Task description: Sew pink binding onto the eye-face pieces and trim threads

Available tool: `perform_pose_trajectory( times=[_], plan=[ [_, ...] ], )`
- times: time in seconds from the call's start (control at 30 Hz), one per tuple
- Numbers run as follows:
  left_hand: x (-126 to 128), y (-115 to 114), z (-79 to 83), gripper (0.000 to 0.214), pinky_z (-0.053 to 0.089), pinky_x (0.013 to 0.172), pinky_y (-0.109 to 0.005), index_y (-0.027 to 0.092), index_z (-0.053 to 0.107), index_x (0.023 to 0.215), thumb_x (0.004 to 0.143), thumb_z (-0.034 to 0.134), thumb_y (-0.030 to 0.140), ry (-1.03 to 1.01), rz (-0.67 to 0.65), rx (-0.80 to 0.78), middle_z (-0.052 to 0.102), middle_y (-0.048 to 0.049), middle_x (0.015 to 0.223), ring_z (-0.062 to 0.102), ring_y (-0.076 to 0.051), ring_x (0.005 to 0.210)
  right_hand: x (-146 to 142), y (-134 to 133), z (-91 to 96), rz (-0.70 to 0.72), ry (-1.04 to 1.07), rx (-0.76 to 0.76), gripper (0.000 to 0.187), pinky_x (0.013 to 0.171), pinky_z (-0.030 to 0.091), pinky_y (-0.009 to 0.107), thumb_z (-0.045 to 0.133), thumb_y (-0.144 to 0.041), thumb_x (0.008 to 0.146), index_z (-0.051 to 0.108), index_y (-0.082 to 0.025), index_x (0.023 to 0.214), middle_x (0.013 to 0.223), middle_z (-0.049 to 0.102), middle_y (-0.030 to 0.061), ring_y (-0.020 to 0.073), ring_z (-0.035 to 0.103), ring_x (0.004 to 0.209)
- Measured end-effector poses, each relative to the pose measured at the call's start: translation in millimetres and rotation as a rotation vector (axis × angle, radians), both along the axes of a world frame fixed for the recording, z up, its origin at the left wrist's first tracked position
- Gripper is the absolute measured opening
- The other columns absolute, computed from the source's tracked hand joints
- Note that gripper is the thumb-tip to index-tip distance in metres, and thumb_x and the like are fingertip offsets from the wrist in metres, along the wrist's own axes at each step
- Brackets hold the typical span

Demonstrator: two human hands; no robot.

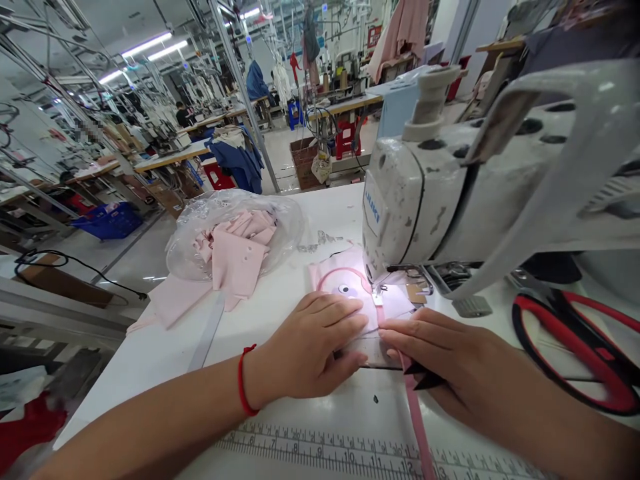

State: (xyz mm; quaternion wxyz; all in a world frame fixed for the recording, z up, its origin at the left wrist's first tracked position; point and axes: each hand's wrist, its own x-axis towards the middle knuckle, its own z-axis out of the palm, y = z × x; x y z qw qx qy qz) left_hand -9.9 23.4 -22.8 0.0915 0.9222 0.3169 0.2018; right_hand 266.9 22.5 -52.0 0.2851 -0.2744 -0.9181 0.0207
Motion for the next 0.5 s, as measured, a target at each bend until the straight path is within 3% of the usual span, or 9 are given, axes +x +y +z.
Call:
perform_pose_trajectory(
  times=[0.27, 0.5],
  plan=[
    [0, 0, -2.7, 0.047, 0.052, 0.116, -0.051, 0.02, 0.058, 0.149, 0.11, 0.051, 0.044, 0.001, 0.025, 0.004, 0.069, -0.0145, 0.149, 0.065, -0.03, 0.137, -4, 2, 27.8, 0.042, -0.112, 0.053, 0.051, 0.088, 0.073, 0.047, 0.051, -0.001, 0.082, 0.077, -0.016, 0.124, 0.131, 0.082, 0.0121, 0.0276, 0.082, 0.106],
    [-1, 0, -2.4, 0.047, 0.053, 0.116, -0.052, 0.02, 0.058, 0.15, 0.11, 0.051, 0.043, 0.001, 0.012, 0.005, 0.068, -0.0152, 0.151, 0.064, -0.03, 0.139, 2, 2, 4.5, 0.007, -0.03, 0.025, 0.054, 0.095, 0.07, 0.048, 0.053, -0.003, 0.085, 0.073, -0.019, 0.133, 0.132, 0.082, 0.0101, 0.0276, 0.08, 0.111]
  ],
)
